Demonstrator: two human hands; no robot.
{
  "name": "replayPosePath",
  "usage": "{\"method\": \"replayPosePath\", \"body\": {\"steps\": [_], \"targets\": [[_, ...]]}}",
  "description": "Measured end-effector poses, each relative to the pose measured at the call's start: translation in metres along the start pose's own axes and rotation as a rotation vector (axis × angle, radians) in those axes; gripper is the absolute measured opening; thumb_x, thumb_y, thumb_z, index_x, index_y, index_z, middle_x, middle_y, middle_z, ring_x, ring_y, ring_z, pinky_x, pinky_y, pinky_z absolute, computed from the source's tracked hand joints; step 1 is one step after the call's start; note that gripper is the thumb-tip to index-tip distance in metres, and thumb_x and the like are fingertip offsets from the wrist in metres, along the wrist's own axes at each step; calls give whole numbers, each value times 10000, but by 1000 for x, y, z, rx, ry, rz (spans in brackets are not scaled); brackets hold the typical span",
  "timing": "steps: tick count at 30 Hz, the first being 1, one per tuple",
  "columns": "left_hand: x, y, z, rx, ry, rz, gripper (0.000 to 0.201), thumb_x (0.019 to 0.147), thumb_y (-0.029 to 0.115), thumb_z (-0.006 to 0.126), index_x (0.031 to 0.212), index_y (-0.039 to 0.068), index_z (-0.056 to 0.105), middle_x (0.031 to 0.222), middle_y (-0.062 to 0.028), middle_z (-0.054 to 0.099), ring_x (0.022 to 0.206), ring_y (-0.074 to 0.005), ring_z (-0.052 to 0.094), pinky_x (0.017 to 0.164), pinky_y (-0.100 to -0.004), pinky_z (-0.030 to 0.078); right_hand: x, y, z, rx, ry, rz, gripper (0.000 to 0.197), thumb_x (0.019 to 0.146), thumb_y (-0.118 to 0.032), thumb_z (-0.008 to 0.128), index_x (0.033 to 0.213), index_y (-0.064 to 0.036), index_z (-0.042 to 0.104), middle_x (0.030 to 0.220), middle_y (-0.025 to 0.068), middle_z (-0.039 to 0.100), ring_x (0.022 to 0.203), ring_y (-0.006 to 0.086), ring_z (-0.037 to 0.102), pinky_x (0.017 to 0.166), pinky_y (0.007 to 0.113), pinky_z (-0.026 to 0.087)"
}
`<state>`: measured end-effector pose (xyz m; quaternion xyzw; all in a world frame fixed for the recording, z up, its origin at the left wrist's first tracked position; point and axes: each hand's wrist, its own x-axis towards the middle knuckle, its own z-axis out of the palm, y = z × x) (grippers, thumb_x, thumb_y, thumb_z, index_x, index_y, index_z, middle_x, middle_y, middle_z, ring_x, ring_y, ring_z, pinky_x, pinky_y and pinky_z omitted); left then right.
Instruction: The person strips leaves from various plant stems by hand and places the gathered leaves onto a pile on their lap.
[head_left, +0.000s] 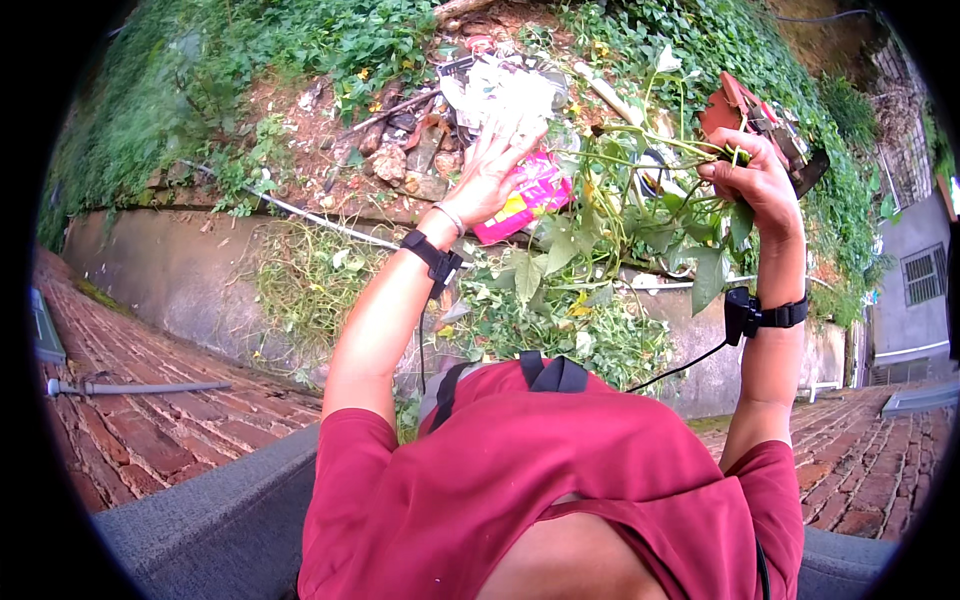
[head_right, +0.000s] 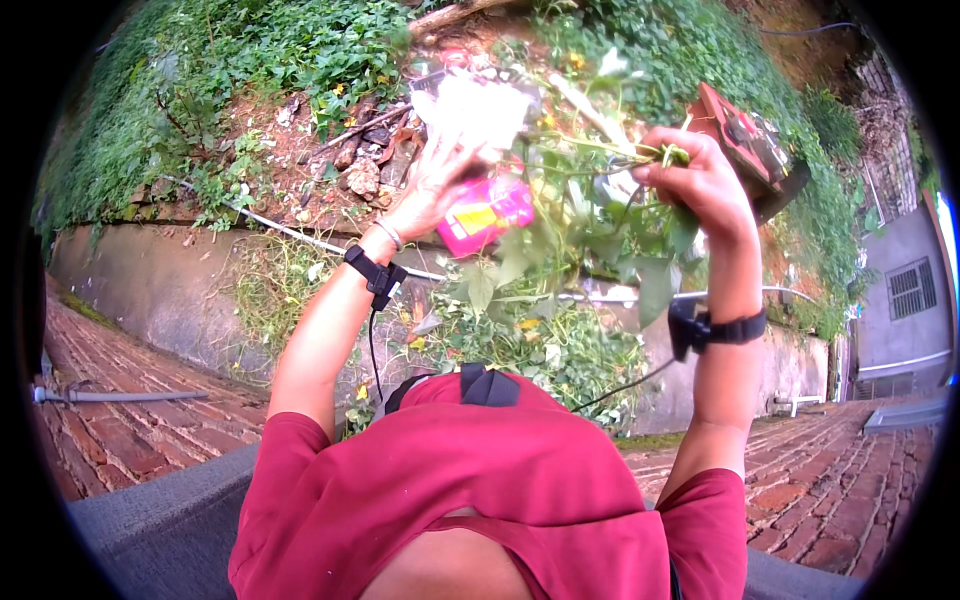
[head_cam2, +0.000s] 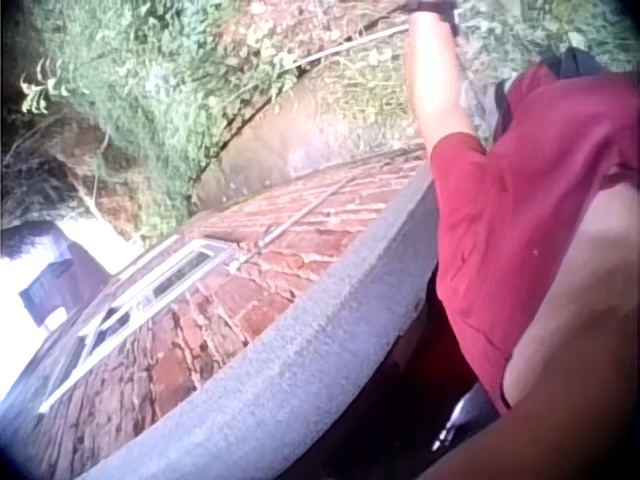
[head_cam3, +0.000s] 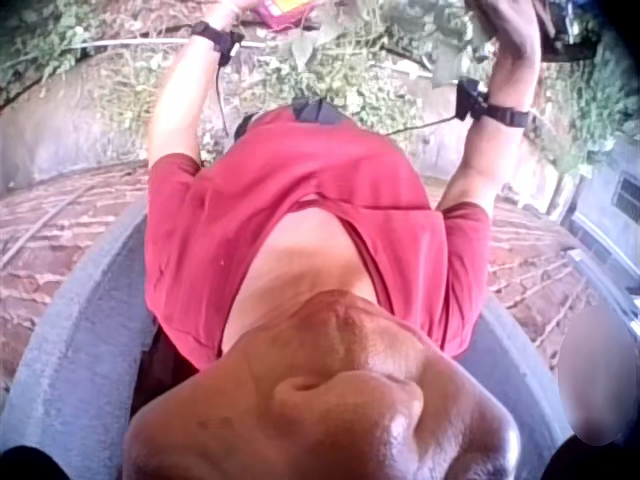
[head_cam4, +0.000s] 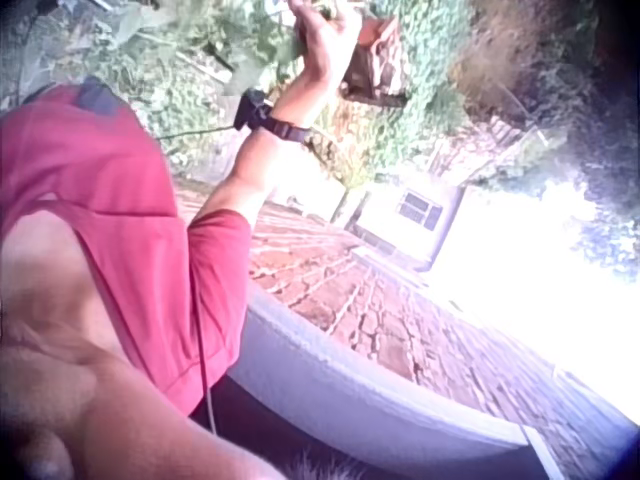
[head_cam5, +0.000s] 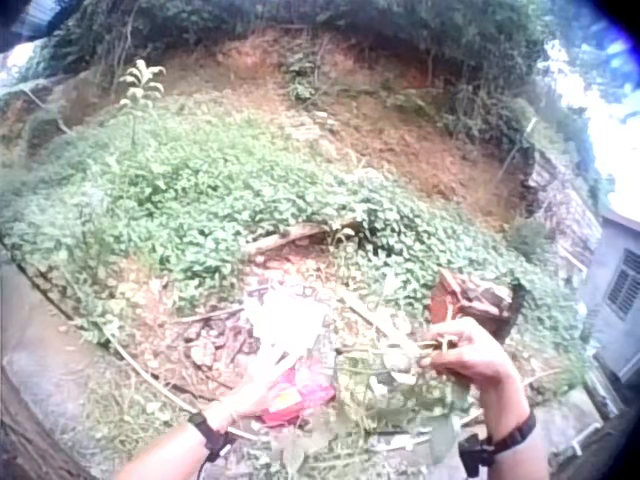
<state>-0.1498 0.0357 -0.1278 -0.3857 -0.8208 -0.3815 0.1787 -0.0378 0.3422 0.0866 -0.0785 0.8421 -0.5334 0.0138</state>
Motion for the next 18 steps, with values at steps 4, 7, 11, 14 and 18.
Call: {"method": "replayPosePath", "body": {"steps": [4, 7, 11, 14, 18], "targets": [[4, 5, 38, -278, -13, 29, 643, 821, 22, 584, 1416, 249, 494, 1383, -129, 544, 1315, -331, 473, 1035, -485, 363, -6, -2, -4, 15, -42, 47, 124, 814, -27, 730, 920, -60, 674, 662, -64, 587, 507, -2, 433, 457, 173, 285], [-7, 14, 46, -345, 1, -92, 311, 787, 6, 580, 1049, 121, 702, 917, -114, 704, 889, -294, 661, 757, -344, 515, -11, 3, -9, -52, 27, 118, 147, 799, -40, 748, 913, -53, 657, 661, -51, 581, 483, 7, 429, 442, 181, 302], [-10, 49, 5, 135, 66, 153, 311, 758, 62, 655, 1065, 111, 631, 717, -102, 602, 736, -290, 622, 610, -430, 481, -22, 35, -18, -45, 87, 223, 198, 780, -59, 776, 949, -41, 674, 643, -39, 589, 470, 25, 450, 425, 199, 338], [-12, 65, -9, 253, -38, 95, 330, 797, 50, 627, 1121, 110, 645, 714, -111, 608, 687, -301, 626, 581, -407, 504, -32, 74, -10, 59, 246, 311, 189, 794, -65, 759, 961, -42, 674, 644, -33, 580, 466, 45, 457, 424, 222, 365], [-31, 68, -33, 321, -174, 93, 320, 814, 65, 629, 1127, 132, 644, 675, -111, 622, 634, -304, 635, 541, -401, 492, -58, 178, -100, 414, 908, 431, 89, 816, -59, 713, 904, -52, 699, 736, 12, 638, 570, 111, 531, 468, 251, 378]]}}
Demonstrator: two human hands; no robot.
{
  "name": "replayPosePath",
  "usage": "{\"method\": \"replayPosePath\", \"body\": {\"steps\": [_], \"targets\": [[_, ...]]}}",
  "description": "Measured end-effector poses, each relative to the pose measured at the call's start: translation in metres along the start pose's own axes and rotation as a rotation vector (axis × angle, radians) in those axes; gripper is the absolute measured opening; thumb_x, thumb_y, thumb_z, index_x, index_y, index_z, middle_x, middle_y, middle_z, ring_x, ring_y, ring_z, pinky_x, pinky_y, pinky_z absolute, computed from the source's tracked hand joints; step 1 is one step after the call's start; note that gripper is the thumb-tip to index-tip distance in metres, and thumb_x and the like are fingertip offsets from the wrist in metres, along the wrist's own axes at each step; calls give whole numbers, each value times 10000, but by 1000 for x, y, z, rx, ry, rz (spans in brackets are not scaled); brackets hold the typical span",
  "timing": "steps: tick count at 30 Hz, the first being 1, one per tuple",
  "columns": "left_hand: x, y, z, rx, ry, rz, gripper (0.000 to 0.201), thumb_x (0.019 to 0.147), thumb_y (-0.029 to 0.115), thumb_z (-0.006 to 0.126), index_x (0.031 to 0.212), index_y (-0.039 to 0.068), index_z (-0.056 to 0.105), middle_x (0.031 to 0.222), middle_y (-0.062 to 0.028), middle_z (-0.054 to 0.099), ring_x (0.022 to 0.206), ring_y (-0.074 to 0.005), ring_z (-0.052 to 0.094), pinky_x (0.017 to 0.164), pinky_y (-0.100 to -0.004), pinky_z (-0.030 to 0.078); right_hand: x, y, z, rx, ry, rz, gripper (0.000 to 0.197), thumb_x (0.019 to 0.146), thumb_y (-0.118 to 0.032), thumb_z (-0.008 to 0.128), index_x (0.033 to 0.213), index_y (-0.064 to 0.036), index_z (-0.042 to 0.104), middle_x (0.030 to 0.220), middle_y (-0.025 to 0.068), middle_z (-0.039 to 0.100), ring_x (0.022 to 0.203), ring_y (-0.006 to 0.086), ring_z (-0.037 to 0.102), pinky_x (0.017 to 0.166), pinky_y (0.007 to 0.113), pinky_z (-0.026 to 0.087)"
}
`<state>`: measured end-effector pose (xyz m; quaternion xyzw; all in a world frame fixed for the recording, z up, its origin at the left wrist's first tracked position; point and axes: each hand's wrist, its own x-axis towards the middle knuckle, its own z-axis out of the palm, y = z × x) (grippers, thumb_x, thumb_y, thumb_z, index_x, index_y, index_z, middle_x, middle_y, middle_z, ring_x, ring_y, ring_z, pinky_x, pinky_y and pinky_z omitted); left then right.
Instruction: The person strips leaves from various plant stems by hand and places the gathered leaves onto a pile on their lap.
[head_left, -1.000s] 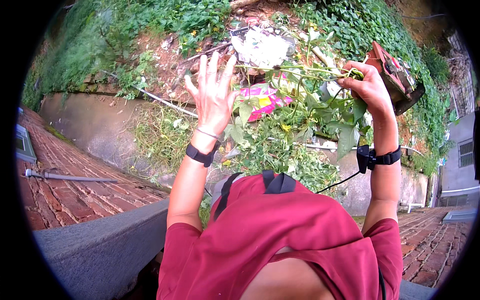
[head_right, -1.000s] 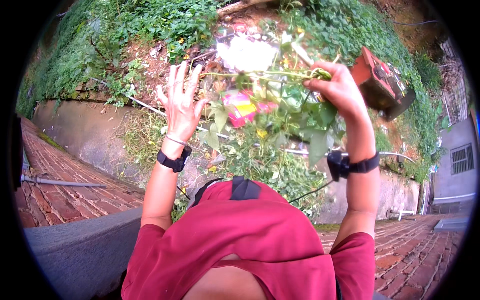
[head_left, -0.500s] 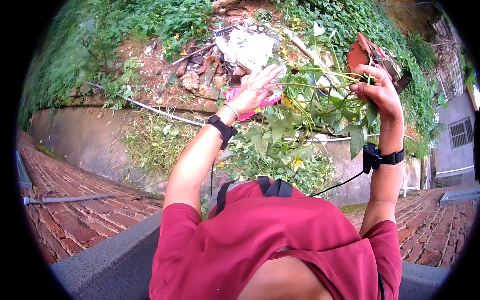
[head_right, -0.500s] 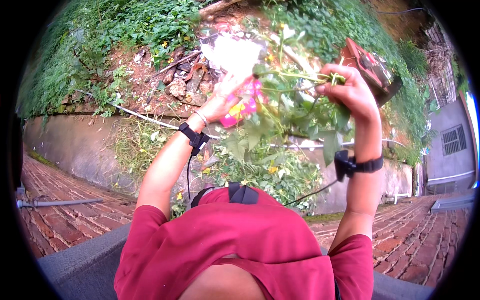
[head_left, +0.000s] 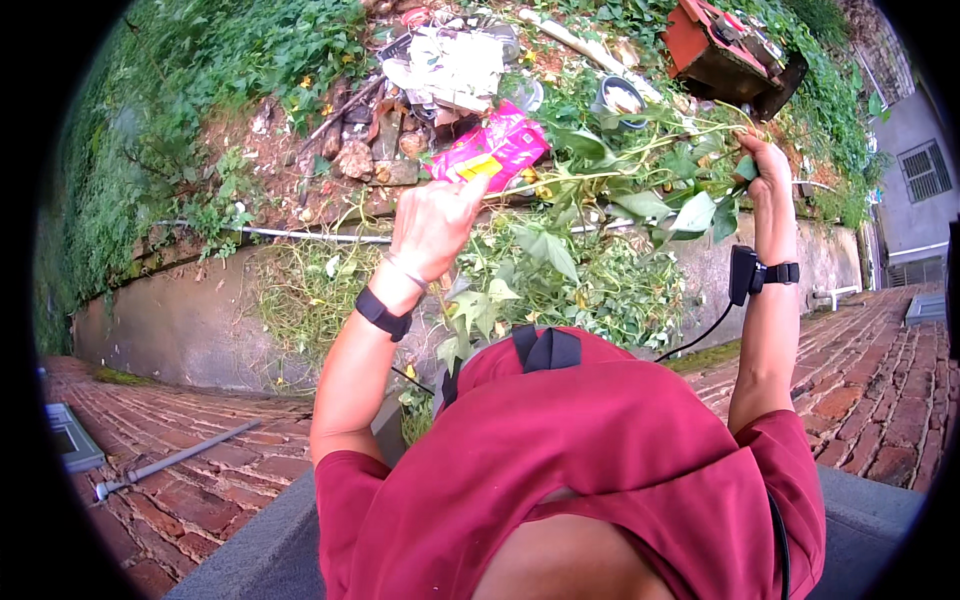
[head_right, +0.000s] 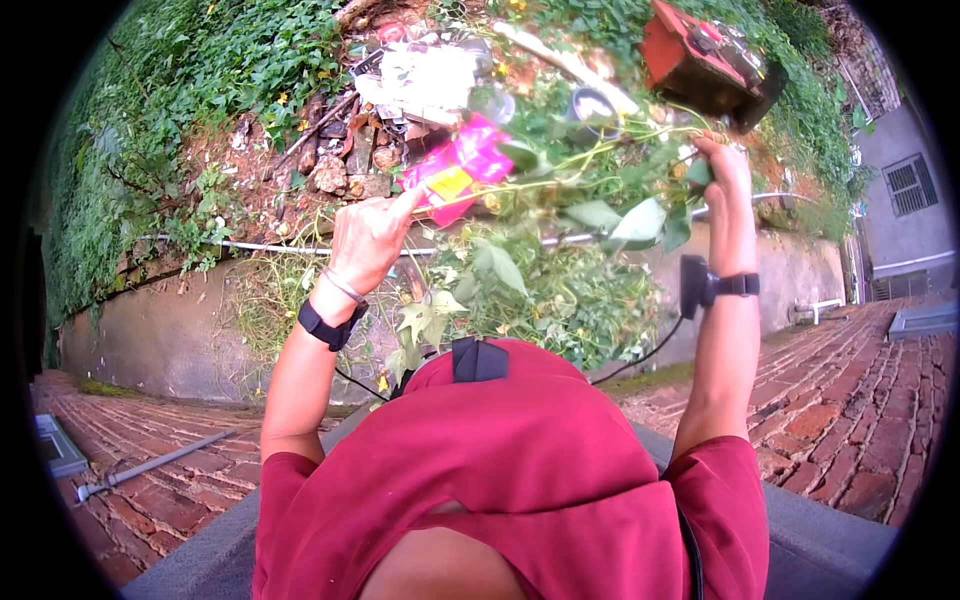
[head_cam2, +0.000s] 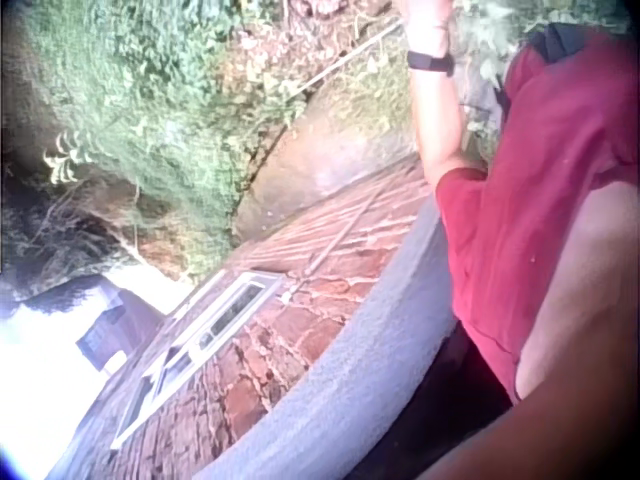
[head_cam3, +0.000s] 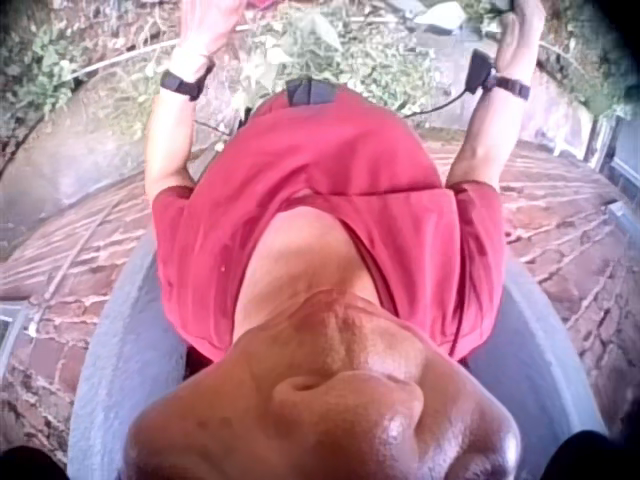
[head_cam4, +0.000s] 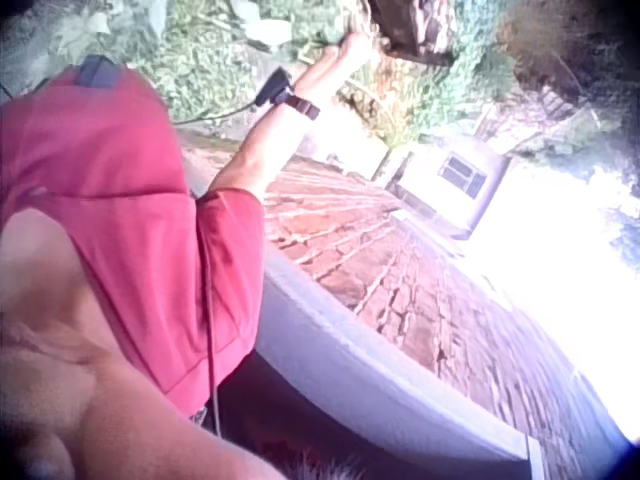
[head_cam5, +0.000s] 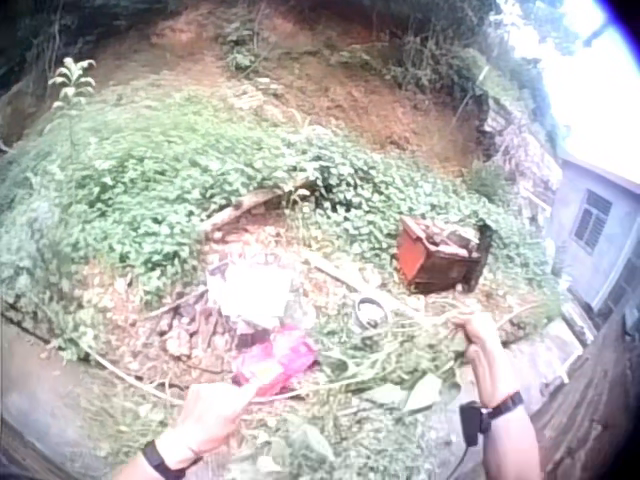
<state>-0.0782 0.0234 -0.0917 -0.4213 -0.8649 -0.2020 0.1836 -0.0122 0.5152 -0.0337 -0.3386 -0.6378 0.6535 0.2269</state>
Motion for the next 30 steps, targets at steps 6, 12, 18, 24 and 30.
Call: {"method": "replayPosePath", "body": {"steps": [6, 12, 18, 24, 30], "targets": [[-49, -82, -26, -178, 91, -435, 125, 952, 169, 585, 947, 77, 669, 612, -135, 583, 553, -300, 595, 523, -396, 425, 43, 79, -165, 95, 429, 93, 128, 782, -175, 736, 841, -72, 686, 726, 14, 606, 578, 141, 515, 497, 296, 363], [-40, -81, -44, -818, 119, -833, 303, 1010, 318, 544, 845, 87, 650, 602, 112, 420, 497, 14, 324, 430, -168, 223, 45, 195, -153, -535, 26, 133, 170, 709, -145, 790, 798, -48, 682, 669, 32, 606, 600, 200, 581, 573, 356, 456], [-6, -52, -8, -868, 46, -823, 231, 990, 301, 583, 854, 116, 604, 675, 87, 499, 565, 5, 403, 445, -163, 273, -47, 183, 22, -1176, -208, -385, 352, 795, -189, 749, 1079, 5, 675, 960, 233, 697, 851, 352, 691, 792, 419, 526], [34, -10, 12, -876, -19, -822, 236, 997, 295, 566, 831, 128, 581, 618, 108, 445, 504, 17, 339, 437, -162, 238, -114, 90, 160, -322, -594, -375, 217, 848, -129, 721, 1004, 17, 688, 828, 62, 705, 786, 104, 626, 727, 298, 509], [54, 29, 21, -1002, -34, -746, 222, 1003, 245, 552, 860, 81, 597, 775, 61, 555, 669, -5, 446, 590, -172, 383, -98, 108, 220, -285, -630, -445, 533, 735, -228, 828, 1121, 75, 621, 989, 205, 679, 870, 261, 670, 778, 359, 535]]}}
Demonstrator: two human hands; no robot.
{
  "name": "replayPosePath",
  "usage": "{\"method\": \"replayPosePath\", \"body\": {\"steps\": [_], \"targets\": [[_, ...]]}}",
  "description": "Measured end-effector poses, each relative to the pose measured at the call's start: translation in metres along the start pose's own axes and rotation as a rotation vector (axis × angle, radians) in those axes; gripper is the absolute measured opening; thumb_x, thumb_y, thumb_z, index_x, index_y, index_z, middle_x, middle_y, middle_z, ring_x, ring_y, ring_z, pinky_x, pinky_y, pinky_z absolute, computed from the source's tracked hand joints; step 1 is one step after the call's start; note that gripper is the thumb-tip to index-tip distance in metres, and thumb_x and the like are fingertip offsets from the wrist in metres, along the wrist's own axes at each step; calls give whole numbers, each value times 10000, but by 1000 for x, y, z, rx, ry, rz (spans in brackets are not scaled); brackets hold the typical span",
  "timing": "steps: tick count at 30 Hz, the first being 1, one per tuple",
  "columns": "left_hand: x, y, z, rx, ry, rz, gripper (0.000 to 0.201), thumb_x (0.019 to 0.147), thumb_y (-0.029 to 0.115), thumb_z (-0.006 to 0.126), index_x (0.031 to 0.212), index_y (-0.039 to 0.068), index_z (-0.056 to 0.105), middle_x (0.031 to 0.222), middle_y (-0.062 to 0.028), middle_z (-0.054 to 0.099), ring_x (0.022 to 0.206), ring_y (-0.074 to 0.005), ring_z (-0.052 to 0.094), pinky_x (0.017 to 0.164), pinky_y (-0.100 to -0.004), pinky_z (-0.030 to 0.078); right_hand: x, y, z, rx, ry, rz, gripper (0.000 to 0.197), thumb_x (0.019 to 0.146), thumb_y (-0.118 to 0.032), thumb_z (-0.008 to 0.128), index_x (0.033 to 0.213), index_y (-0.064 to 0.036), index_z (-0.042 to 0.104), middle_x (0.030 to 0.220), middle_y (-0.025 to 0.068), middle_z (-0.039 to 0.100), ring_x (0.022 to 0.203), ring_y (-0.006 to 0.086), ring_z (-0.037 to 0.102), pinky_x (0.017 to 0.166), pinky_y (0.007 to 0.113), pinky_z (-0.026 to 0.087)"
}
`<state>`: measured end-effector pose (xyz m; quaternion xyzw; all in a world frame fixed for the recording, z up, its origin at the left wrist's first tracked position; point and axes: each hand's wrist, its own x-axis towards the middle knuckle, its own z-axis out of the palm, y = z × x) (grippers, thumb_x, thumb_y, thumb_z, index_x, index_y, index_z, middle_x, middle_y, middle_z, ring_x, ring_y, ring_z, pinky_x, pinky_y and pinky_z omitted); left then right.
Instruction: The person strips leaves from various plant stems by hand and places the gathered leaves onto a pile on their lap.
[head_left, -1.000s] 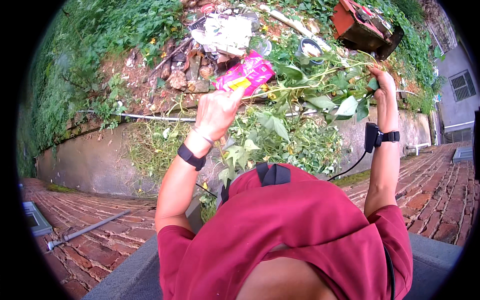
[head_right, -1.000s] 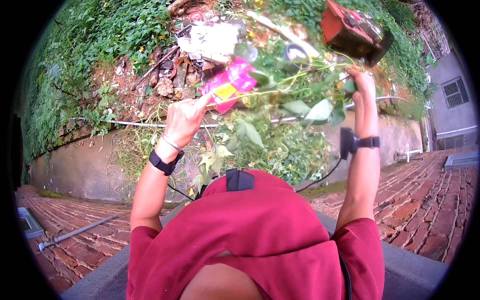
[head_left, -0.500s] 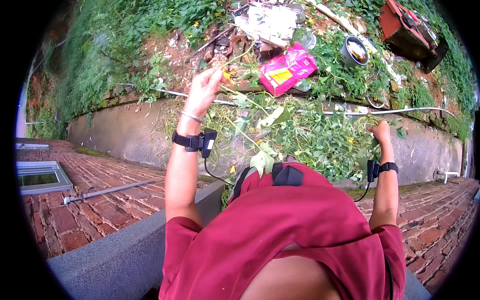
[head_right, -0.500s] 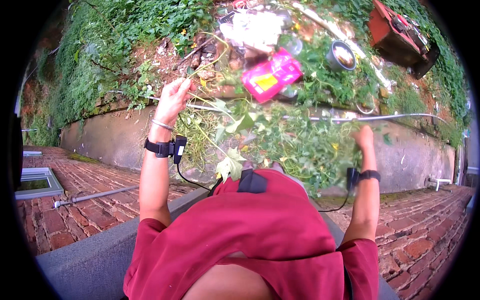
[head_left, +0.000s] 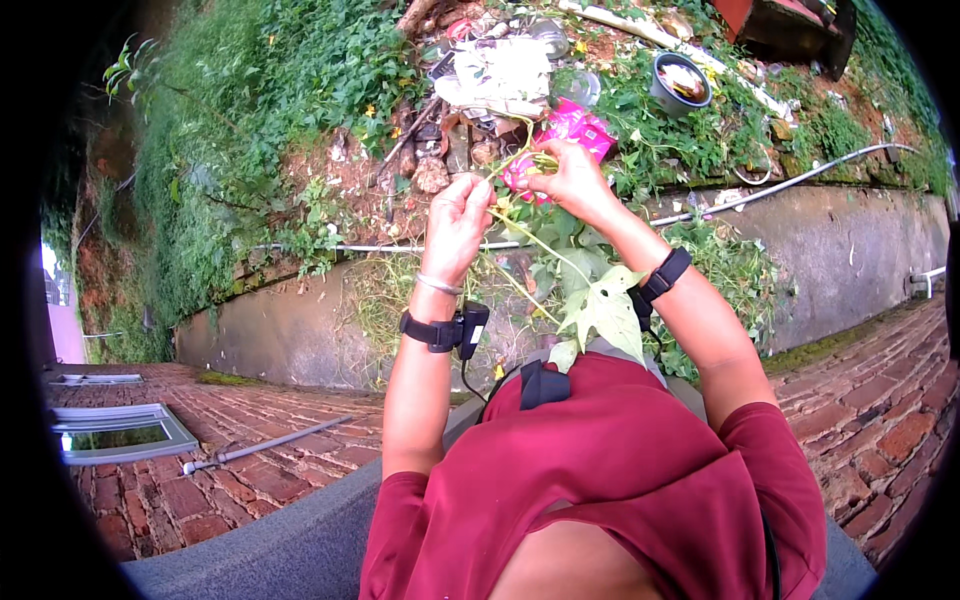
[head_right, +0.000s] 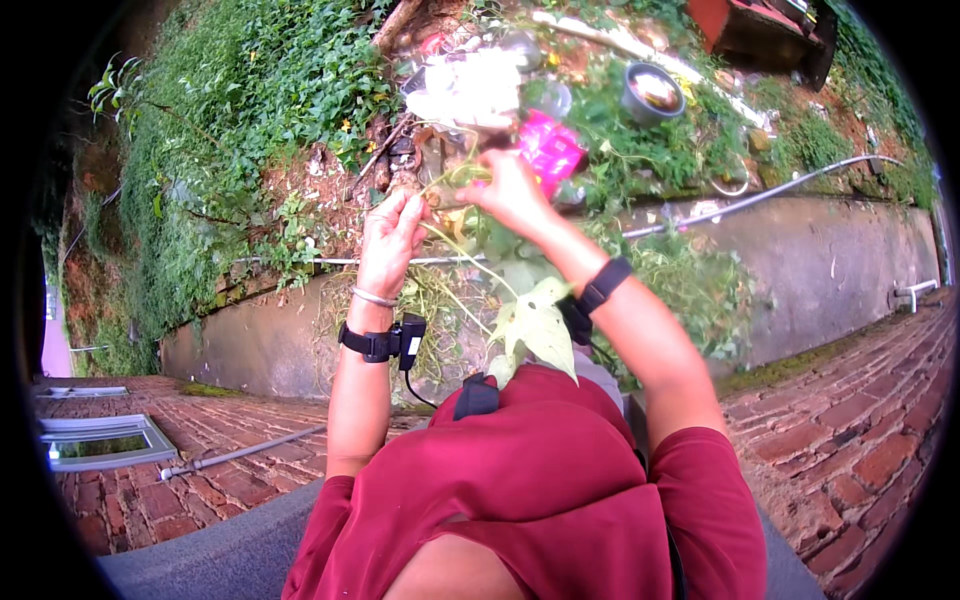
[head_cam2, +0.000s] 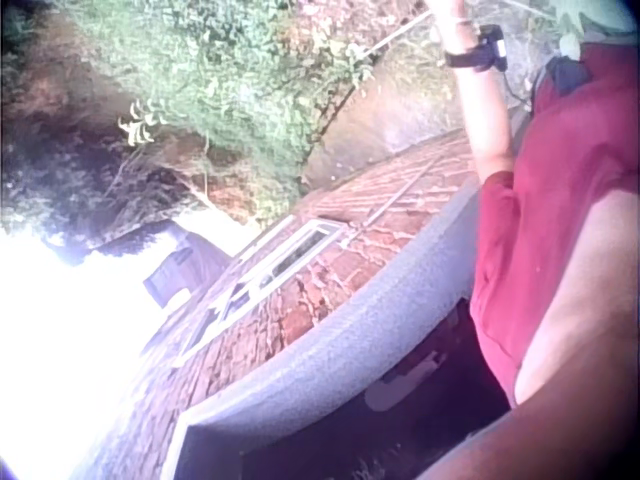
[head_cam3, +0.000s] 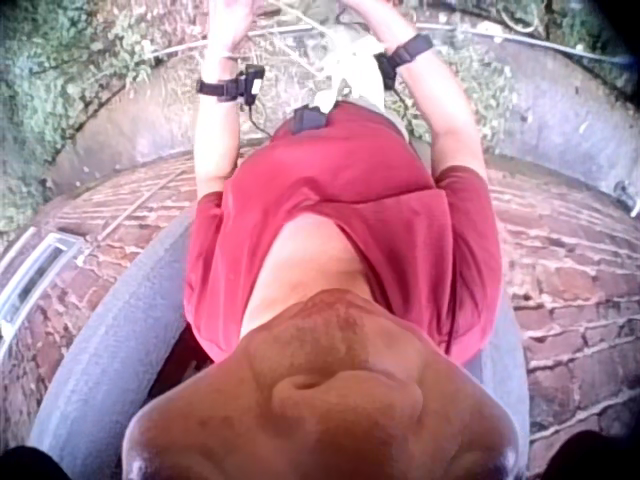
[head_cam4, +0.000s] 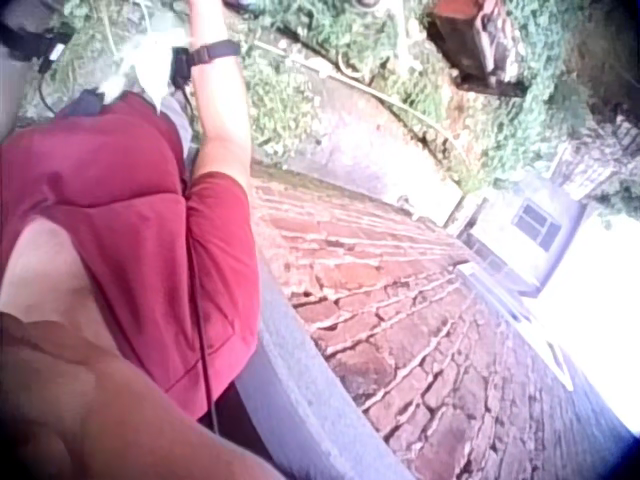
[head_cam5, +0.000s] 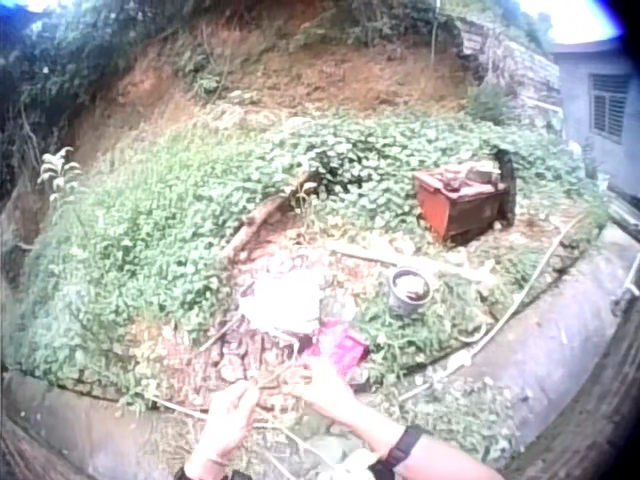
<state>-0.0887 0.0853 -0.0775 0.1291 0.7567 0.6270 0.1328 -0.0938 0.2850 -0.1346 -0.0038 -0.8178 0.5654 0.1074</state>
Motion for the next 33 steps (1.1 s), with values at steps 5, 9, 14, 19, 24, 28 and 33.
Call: {"method": "replayPosePath", "body": {"steps": [5, 9, 14, 19, 24, 28, 33], "targets": [[-9, 2, 26, -73, 33, 52, 219, 1004, 246, 565, 839, 105, 594, 682, 99, 486, 521, 18, 346, 446, -157, 245, 1, -4, 18, -85, 79, 98, 368, 762, -208, 786, 1021, 27, 670, 848, 179, 681, 779, 260, 672, 701, 377, 525], [-17, -2, 28, -88, 50, 38, 233, 1003, 257, 563, 827, 106, 589, 626, 110, 434, 506, 19, 317, 436, -169, 222, -3, -5, 10, -86, 36, 17, 140, 865, -145, 651, 962, -60, 706, 807, 173, 683, 744, 264, 673, 702, 395, 497], [-32, -3, 7, -82, 161, 4, 251, 1011, 261, 547, 821, 101, 577, 593, 113, 384, 478, 11, 275, 419, -181, 194, 29, 60, -79, -506, 243, 86, 164, 846, -195, 684, 887, -40, 718, 822, 225, 678, 715, 360, 656, 706, 460, 513], [-29, -6, -6, -146, 228, -84, 253, 1010, 282, 547, 830, 108, 583, 592, 95, 406, 484, 4, 306, 424, -173, 222, 8, 71, -130, 137, 64, 264, 293, 976, -331, 590, 863, -76, 681, 720, -24, 584, 636, 52, 466, 560, 219, 337], [-17, 1, 22, -131, 141, -126, 234, 1009, 252, 538, 837, 102, 590, 612, 83, 440, 503, -9, 349, 437, -173, 269, -20, -1, -82, 357, -311, 158, 469, 981, -464, 542, 994, -27, 711, 949, 49, 720, 739, 55, 573, 556, 215, 381], [-8, 1, 38, -189, 58, -155, 231, 1012, 254, 534, 896, 78, 629, 639, 73, 478, 529, -16, 407, 445, -177, 312, -53, -39, -25, 411, -481, -58, 391, 791, -281, 820, 1015, 0, 666, 857, 17, 682, 772, 72, 601, 679, 276, 491], [-9, -12, 39, -64, 55, -19, 272, 1008, 239, 553, 1156, 47, 677, 777, 33, 614, 665, -41, 519, 609, -205, 425, -82, -31, 19, 11, -120, -207, 466, 718, -111, 768, 1095, 30, 534, 836, 210, 658, 720, 327, 672, 649, 442, 526]]}}
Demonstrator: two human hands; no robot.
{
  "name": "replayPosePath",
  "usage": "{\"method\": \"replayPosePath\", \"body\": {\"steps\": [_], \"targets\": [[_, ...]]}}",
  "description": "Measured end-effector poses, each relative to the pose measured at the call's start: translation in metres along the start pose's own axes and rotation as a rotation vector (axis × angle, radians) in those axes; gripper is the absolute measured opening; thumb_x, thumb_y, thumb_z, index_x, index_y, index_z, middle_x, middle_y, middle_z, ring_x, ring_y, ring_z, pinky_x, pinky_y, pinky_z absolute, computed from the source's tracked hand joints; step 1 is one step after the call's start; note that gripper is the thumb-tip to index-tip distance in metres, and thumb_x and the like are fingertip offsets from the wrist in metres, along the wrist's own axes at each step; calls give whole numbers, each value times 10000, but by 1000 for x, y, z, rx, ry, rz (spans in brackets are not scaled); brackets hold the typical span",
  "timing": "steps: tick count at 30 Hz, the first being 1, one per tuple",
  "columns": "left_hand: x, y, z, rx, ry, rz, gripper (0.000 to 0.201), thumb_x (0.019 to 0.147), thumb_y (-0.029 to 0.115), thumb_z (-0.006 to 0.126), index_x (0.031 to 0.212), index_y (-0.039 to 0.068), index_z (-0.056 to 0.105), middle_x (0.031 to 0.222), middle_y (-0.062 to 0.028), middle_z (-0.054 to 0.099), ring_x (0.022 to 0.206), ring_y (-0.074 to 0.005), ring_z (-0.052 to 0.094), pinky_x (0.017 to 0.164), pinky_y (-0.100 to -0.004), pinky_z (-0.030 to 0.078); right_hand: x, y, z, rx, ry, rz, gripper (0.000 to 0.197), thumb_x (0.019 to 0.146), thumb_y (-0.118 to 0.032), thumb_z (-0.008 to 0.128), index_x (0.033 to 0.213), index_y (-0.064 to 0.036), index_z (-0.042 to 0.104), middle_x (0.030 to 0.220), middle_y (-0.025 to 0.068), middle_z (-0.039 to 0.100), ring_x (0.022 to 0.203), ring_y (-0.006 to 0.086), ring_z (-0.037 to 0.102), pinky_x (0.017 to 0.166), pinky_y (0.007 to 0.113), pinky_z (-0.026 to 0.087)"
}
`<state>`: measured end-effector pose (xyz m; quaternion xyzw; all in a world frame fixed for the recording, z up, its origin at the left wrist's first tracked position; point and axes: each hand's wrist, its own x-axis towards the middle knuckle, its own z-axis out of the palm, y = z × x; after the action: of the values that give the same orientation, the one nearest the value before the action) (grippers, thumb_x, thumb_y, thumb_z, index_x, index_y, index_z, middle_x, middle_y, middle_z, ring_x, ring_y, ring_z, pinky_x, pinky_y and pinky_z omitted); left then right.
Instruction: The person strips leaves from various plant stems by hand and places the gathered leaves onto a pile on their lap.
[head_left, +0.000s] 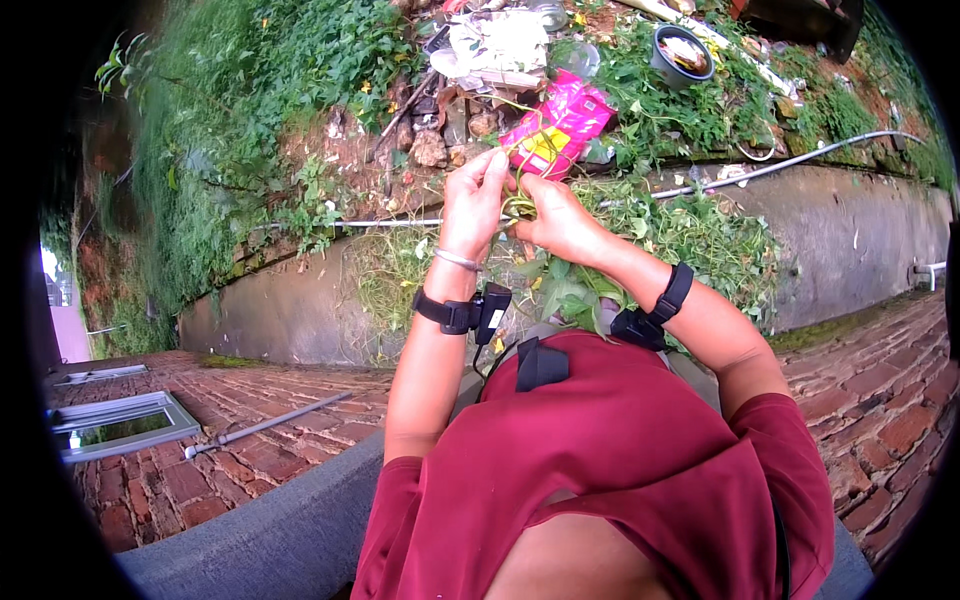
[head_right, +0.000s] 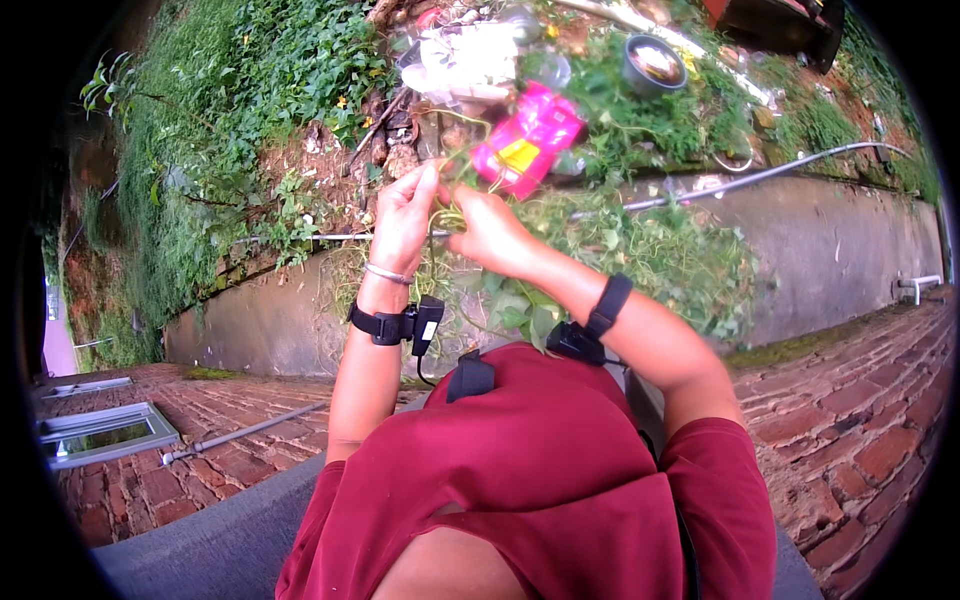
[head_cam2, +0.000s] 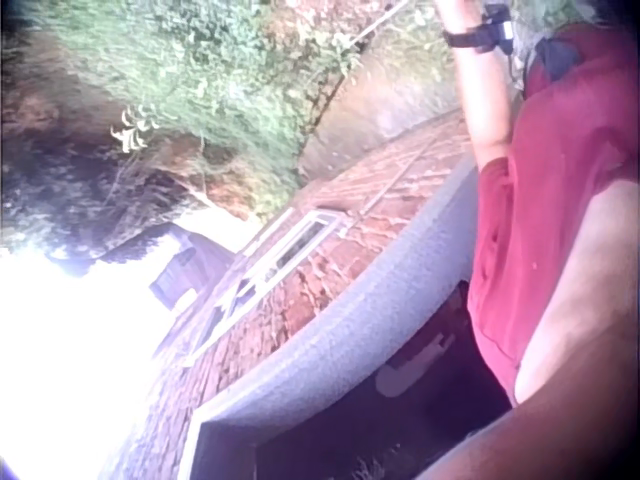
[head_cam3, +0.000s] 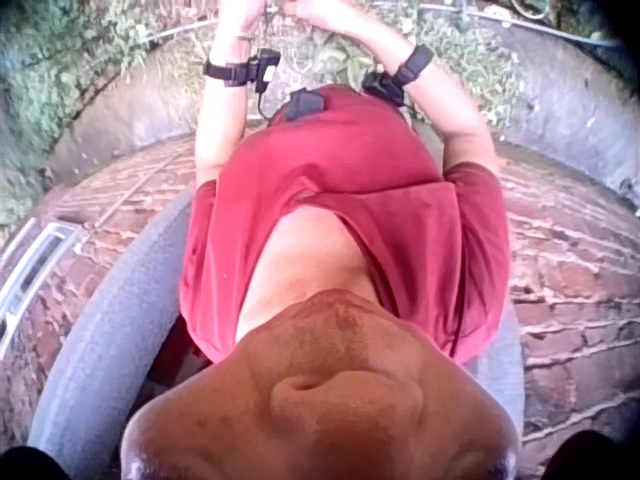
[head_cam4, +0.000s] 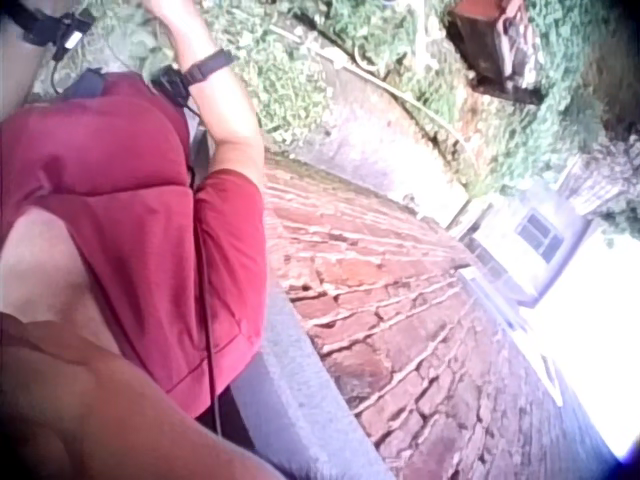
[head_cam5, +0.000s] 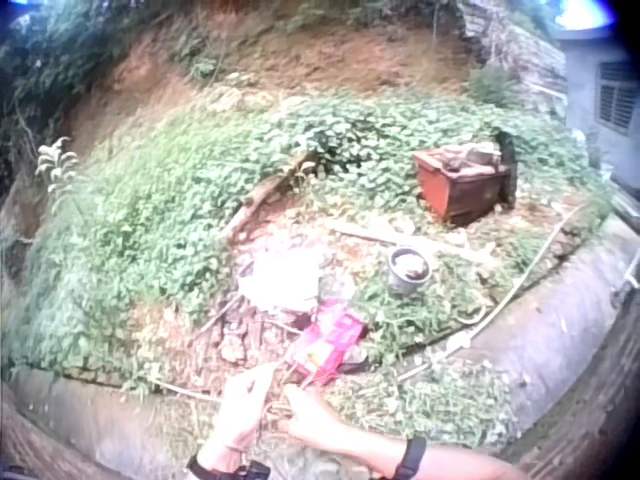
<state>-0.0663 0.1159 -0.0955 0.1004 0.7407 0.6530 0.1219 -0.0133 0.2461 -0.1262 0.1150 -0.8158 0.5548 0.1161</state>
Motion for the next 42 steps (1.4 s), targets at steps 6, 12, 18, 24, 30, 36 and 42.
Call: {"method": "replayPosePath", "body": {"steps": [6, 12, 18, 24, 30, 36, 42], "targets": [[-13, -44, -11, 509, 262, 280, 297, 970, 233, 571, 1074, -20, 686, 845, -199, 695, 713, -263, 653, 684, -394, 493, -7, 5, 1, -477, -157, -22, 217, 766, -101, 692, 932, -23, 576, 699, 171, 633, 686, 413, 625, 589, 503, 475], [-38, -29, -24, 400, 78, -27, 286, 977, 225, 581, 902, -33, 680, 601, -50, 551, 558, -131, 492, 541, -322, 405, 22, 55, -52, -175, -146, 69, 193, 789, -128, 669, 972, -125, 729, 794, 177, 671, 759, 361, 654, 683, 422, 496], [-61, 27, -31, -162, -60, -261, 292, 1013, 248, 546, 981, -23, 649, 518, 93, 345, 418, -11, 258, 392, -201, 190, 13, 132, -141, -529, 340, 635, 246, 853, -344, 714, 970, -127, 708, 912, 138, 695, 795, 288, 656, 702, 411, 507], [-53, 43, -38, -415, -121, -170, 294, 1038, 243, 484, 1015, -23, 607, 531, 73, 348, 430, -31, 273, 407, -203, 236, -22, 171, -94, -294, -227, 390, 300, 699, -70, 679, 994, -29, 710, 844, 145, 706, 781, 207, 663, 748, 337, 508], [-34, 14, -35, -414, 156, -86, 271, 1030, 248, 506, 1012, -1, 610, 565, 15, 429, 447, -75, 340, 417, -235, 288, -49, 138, -84, 408, -607, 612, 441, 654, -81, 877, 1053, -51, 690, 814, -31, 632, 688, 57, 531, 609, 221, 451], [-67, -14, -8, -136, 127, -195, 193, 958, 269, 637, 906, 83, 645, 603, 53, 522, 471, -41, 433, 425, -187, 323, -31, 83, -34, 810, -194, 570, 607, 676, -75, 846, 1223, -59, 583, 795, -43, 530, 632, 58, 529, 501, 177, 427], [-55, -67, 43, -209, -203, -108, 199, 851, 139, 765, 940, 70, 601, 778, 25, 640, 695, -50, 613, 588, -193, 470, 4, 50, -18, 900, 59, 495, 315, 747, -36, 803, 1035, -3, 678, 771, -19, 615, 683, 91, 595, 617, 227, 499]]}}
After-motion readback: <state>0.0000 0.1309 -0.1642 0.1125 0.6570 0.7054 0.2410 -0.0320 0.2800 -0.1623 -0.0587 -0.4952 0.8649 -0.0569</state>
